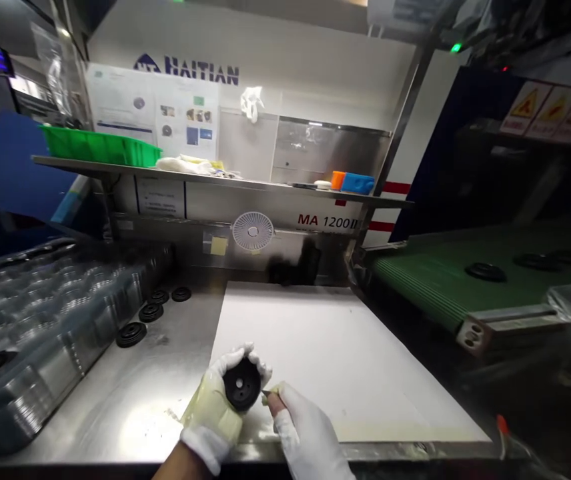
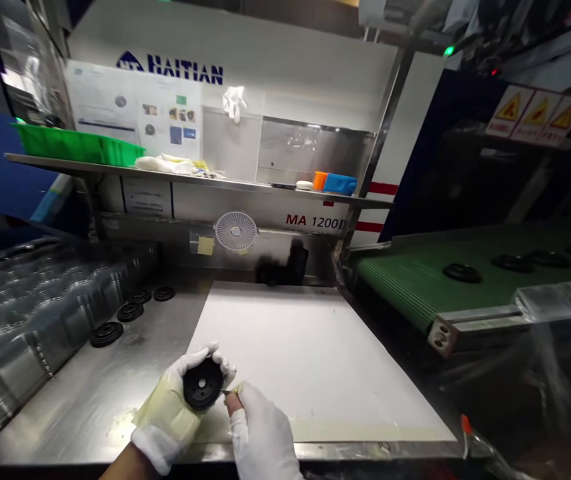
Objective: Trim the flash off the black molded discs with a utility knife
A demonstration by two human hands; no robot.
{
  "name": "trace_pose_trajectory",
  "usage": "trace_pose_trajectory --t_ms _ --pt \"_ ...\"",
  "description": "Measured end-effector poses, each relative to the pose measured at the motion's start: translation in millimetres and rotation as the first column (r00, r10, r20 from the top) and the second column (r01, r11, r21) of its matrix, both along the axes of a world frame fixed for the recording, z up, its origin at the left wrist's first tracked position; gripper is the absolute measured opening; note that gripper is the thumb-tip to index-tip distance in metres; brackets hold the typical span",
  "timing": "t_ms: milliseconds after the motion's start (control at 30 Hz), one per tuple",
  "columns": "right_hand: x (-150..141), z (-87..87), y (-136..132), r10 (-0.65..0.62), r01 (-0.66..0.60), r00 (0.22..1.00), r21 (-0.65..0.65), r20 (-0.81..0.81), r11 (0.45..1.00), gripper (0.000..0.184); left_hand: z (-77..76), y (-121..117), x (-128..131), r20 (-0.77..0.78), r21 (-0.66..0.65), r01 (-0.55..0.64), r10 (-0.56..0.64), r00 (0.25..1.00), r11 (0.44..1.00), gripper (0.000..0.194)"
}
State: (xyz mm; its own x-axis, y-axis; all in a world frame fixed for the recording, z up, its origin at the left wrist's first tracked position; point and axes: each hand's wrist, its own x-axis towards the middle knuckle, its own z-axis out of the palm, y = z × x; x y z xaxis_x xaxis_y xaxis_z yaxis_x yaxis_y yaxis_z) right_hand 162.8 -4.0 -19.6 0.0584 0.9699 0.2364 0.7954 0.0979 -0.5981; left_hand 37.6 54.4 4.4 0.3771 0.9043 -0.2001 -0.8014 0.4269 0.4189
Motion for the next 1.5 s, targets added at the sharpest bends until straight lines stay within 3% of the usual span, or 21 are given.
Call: trace_pose_trajectory --t_ms 200,367,533,733,800,900,967,1167,1400,1500 --pt "-2.8 4.2 2.3 -0.019 0.018 0.999 0.015 0.041 1.0 0.029 0.7 2.0 7.8 -0.12 -0.042 -0.014 0.009 0.993 0.999 0.02" --pt "-11.0 -4.8 4.8 -0.065 0.062 0.987 0.023 0.15 0.998 0.026 -2.6 4.0 8.4 -0.049 -0.093 -0.026 0.022 0.999 0.995 0.015" --pt "-26.6 -14.3 2.7 -0.118 0.124 0.963 -0.007 0.241 0.992 0.028 -9.8 6.4 8.9 -0.017 -0.123 -0.117 0.116 0.993 0.985 0.012" --pt "-42.0 -23.4 3.6 -0.131 0.132 0.972 0.007 0.195 0.991 0.028 -12.8 9.7 8.1 0.007 -0.108 -0.249 0.251 0.968 0.963 0.016" --pt "-40.5 -22.7 4.8 -0.111 0.113 0.98 -0.002 0.163 0.994 0.027 -14.8 10.5 2.8 -0.02 -0.092 -0.199 0.198 0.98 0.976 0.023" --pt "-34.8 -20.2 5.3 -0.068 0.07 0.991 -0.015 0.112 0.997 0.027 -19.4 10.5 -8.7 -0.053 -0.091 -0.016 0.011 0.999 0.996 0.036" --pt "-32.4 -19.4 4.9 -0.054 0.055 0.995 -0.017 0.078 0.998 0.026 -22.4 10.2 -14.5 -0.023 -0.081 0.032 -0.034 0.999 0.996 0.038" --pt "-40.6 -23.5 4.2 -0.094 0.1 0.989 -0.048 0.111 0.994 0.024 -23.4 11.7 -8.9 -0.036 -0.123 -0.124 0.121 0.992 0.985 0.02" --pt "-56.5 -27.4 2.0 -0.132 0.136 0.985 -0.022 0.108 0.991 0.027 -18.6 12.7 4.0 -0.03 -0.063 -0.318 0.317 0.948 0.946 0.024" --pt "-53.9 -25.3 1.1 -0.139 0.141 0.983 -0.004 0.12 0.99 0.029 -19.9 13.0 -1.0 -0.059 -0.061 -0.231 0.227 0.972 0.971 0.025"
